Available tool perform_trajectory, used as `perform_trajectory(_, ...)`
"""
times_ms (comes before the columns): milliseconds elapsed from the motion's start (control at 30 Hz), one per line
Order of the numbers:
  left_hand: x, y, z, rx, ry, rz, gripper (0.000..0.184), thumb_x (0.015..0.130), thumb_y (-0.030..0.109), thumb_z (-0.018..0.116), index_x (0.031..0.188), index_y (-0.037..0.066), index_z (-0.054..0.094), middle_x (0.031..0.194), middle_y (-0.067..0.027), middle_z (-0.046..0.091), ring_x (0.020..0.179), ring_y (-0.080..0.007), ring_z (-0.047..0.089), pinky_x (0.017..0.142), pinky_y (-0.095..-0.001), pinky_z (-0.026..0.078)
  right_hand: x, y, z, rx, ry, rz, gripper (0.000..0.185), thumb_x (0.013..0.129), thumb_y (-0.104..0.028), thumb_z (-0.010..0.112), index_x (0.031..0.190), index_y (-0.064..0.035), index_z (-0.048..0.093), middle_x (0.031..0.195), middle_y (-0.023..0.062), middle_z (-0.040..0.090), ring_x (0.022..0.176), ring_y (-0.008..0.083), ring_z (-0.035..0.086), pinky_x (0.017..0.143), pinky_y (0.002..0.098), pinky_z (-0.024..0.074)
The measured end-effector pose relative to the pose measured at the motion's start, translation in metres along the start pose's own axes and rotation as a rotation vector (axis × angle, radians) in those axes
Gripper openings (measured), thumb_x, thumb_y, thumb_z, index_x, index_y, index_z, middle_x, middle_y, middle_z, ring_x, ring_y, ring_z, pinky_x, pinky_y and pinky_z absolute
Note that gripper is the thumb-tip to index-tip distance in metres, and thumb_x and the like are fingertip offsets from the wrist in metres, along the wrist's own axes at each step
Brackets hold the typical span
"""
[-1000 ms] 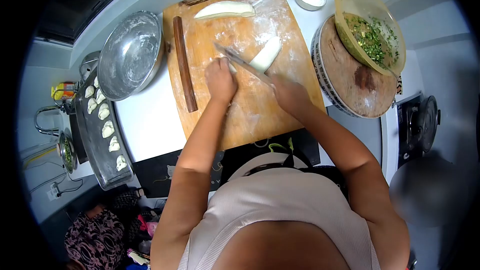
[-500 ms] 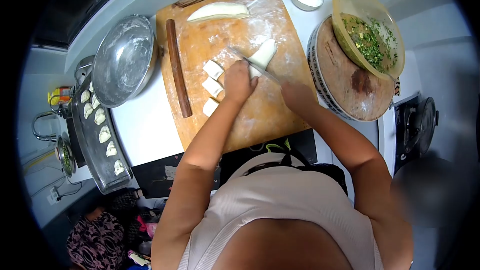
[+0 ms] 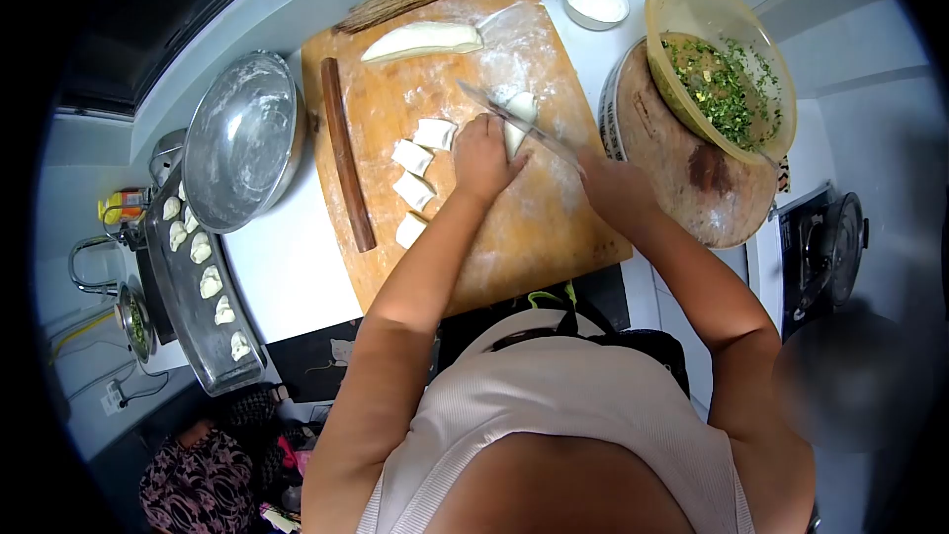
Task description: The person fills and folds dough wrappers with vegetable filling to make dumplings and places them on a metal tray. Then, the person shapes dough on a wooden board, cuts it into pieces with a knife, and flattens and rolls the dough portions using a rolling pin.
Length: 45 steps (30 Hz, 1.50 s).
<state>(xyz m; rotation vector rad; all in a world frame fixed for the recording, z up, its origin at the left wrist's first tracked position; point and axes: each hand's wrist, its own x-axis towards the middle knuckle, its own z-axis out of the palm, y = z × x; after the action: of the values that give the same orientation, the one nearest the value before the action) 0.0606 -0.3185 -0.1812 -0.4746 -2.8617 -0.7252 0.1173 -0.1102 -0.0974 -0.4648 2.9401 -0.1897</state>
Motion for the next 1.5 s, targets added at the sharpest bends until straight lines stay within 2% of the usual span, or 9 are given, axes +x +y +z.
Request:
perform_trajectory(300,0.000,-0.008,0.017,-0.034,0.052,-0.027,0.052,0.070,0.024,0.075,0.109,-0.002,0.052,0.106,-0.0199,0.055,0.101,-0.0352,0.053,0.088,-0.0432,0.045,0.025,0.007,0.032,0.081,-0.081,-0.017,0.016,0.090,-0.013,0.044,0.102,-0.0062,0.051,0.077,0.0176,0.065,0.072,0.0373,0.065,0.062,0.0501,0.0493)
perform_trajectory(467,0.010,-0.028,0.002,0.127,0.004,-0.105,0.039,0.073,0.009,0.061,0.110,-0.002,0.053,0.111,-0.0225,0.054,0.104,-0.0365,0.051,0.091,-0.0434,0.042,0.059,-0.014,0.033,0.143,-0.108,0.054,0.017,0.091,-0.016,0.045,0.099,-0.0053,0.055,0.085,0.0226,0.064,0.080,0.0390,0.063,0.069,0.0495,0.0486)
perform_trajectory(633,0.032,-0.016,-0.010,0.277,0.113,0.159,0.046,0.078,0.015,0.059,0.121,-0.001,0.052,0.129,-0.0238,0.049,0.121,-0.0396,0.044,0.105,-0.0479,0.032,0.006,0.016,0.038,0.392,0.278,-0.072,0.031,0.088,-0.012,0.049,0.118,-0.0085,0.056,0.084,0.0207,0.063,0.078,0.0384,0.061,0.069,0.0486,0.0476)
perform_trajectory(767,0.050,-0.006,0.026,0.135,-0.118,0.161,0.047,0.083,0.024,0.058,0.124,0.003,0.052,0.125,-0.0218,0.054,0.118,-0.0365,0.049,0.101,-0.0467,0.038,-0.063,0.020,-0.038,0.204,0.289,0.092,0.040,0.085,-0.010,0.054,0.125,-0.0113,0.055,0.080,0.0159,0.060,0.074,0.0362,0.059,0.066,0.0470,0.0466)
perform_trajectory(800,0.065,-0.013,0.034,0.220,-0.328,0.128,0.040,0.086,0.018,0.052,0.123,0.005,0.054,0.111,-0.0189,0.060,0.105,-0.0334,0.057,0.089,-0.0448,0.046,-0.080,0.028,-0.041,0.169,0.249,0.096,0.044,0.084,-0.009,0.056,0.127,-0.0103,0.054,0.081,0.0157,0.059,0.073,0.0361,0.058,0.067,0.0463,0.0464)
perform_trajectory(900,0.081,-0.046,0.039,0.259,0.007,0.190,0.035,0.084,0.013,0.050,0.118,0.007,0.058,0.099,-0.0147,0.062,0.092,-0.0296,0.060,0.078,-0.0418,0.048,-0.125,0.063,-0.040,0.086,0.192,0.090,0.053,0.079,-0.008,0.060,0.132,-0.0084,0.052,0.081,0.0148,0.055,0.072,0.0350,0.054,0.067,0.0444,0.0454)
perform_trajectory(1033,0.100,-0.067,0.017,0.330,-0.008,-0.017,0.031,0.084,0.013,0.054,0.114,0.004,0.057,0.098,-0.0168,0.062,0.091,-0.0320,0.060,0.080,-0.0437,0.048,-0.161,0.110,-0.009,-0.011,0.253,0.049,0.055,0.076,-0.006,0.063,0.131,-0.0091,0.053,0.076,0.0125,0.050,0.069,0.0327,0.053,0.062,0.0427,0.0430)
perform_trajectory(1233,0.049,0.007,0.016,-0.438,-0.042,-0.016,0.042,0.083,0.014,0.060,0.121,0.001,0.047,0.108,-0.0248,0.058,0.100,-0.0422,0.057,0.089,-0.0451,0.046,-0.164,0.148,0.013,-0.211,0.317,0.057,0.056,0.075,-0.009,0.065,0.130,-0.0136,0.055,0.081,0.0105,0.049,0.076,0.0316,0.053,0.065,0.0434,0.0426)
perform_trajectory(1500,-0.039,0.005,0.026,-0.400,0.225,-0.019,0.047,0.077,-0.001,0.060,0.122,0.001,0.047,0.118,-0.0227,0.054,0.109,-0.0403,0.053,0.095,-0.0433,0.043,-0.148,0.192,0.034,-0.243,0.360,0.141,0.057,0.076,-0.012,0.066,0.132,-0.0131,0.054,0.098,0.0112,0.054,0.093,0.0320,0.054,0.079,0.0430,0.0424)
